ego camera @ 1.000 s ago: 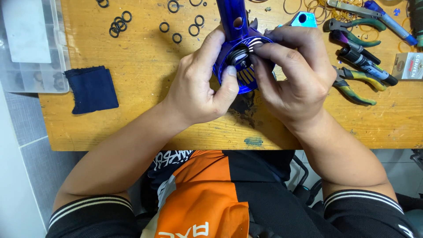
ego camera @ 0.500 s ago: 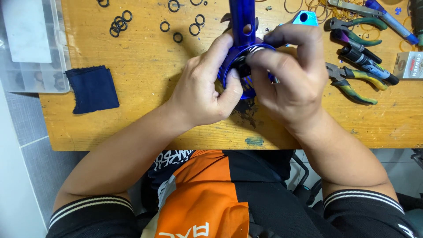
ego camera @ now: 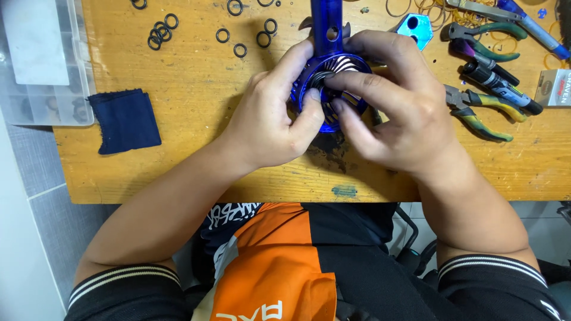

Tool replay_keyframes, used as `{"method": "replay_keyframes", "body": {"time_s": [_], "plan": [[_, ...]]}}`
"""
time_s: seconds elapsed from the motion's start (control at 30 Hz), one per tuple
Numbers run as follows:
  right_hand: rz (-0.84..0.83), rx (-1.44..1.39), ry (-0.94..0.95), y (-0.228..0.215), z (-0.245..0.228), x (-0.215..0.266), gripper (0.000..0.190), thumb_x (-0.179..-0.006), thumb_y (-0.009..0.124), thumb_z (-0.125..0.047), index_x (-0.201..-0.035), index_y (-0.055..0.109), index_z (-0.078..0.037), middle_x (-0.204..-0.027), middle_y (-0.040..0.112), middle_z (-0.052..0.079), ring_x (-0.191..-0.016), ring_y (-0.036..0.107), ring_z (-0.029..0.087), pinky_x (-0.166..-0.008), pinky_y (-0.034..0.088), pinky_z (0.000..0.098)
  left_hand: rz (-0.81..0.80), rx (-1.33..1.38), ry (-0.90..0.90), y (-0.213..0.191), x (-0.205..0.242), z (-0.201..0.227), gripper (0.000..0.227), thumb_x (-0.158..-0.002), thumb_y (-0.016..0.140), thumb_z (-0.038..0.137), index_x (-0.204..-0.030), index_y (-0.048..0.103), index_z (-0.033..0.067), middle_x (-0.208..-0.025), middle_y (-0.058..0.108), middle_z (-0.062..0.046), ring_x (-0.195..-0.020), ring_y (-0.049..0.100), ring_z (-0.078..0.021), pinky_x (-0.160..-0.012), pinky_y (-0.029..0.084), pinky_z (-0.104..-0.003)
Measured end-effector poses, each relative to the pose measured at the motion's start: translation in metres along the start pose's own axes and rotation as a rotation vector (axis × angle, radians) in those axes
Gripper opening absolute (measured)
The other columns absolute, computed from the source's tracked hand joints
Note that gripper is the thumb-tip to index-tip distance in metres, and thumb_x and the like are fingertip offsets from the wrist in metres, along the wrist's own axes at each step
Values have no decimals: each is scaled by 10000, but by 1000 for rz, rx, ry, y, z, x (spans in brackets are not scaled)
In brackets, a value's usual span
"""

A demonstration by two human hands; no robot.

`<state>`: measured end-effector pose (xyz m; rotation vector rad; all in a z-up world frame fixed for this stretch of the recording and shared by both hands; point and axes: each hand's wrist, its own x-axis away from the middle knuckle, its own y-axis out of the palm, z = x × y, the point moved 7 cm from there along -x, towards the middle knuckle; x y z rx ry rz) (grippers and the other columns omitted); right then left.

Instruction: The person assembles a blue mechanical component by inserting small black rings into its internal slots. They rotate the component to access different areas and use pliers to manipulate a small metal piece at the end.

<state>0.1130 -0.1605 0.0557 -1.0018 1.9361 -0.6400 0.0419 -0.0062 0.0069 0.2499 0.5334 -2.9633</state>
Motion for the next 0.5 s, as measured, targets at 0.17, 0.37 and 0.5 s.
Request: {"method": "replay_keyframes", "body": {"time_s": [0.17, 0.37, 0.5], "plan": [[-96, 51, 4, 3, 7, 3, 266, -1190, 932, -3, -1408, 799, 69, -1510, 648, 356, -1290, 680, 498, -1076, 586, 552, -6, -85, 45, 5, 3, -5, 537, -1125, 581, 77, -1644, 457, 12, -1269, 847, -189, -994, 853, -363, -955, 664, -477], [-31, 190, -55, 6, -2, 2, 210, -1223, 918, -79, -1371, 835, 44, -1452, 663, 346, -1188, 717, 505, -1040, 599, 575, 31, -189, 98, 2, 9, 1, 582, -1074, 652, 138, -1603, 480, -32, -1136, 792, -237, -911, 776, -400, -893, 634, -512], [13, 250, -62, 7, -8, 4, 189, -1235, 950, -47, -1374, 835, 8, -1445, 694, 323, -1128, 711, 479, -982, 628, 542, 72, -175, 144, -1, 10, 7, 480, -1073, 620, 82, -1524, 522, -49, -1102, 750, -210, -883, 748, -373, -855, 637, -494]]}}
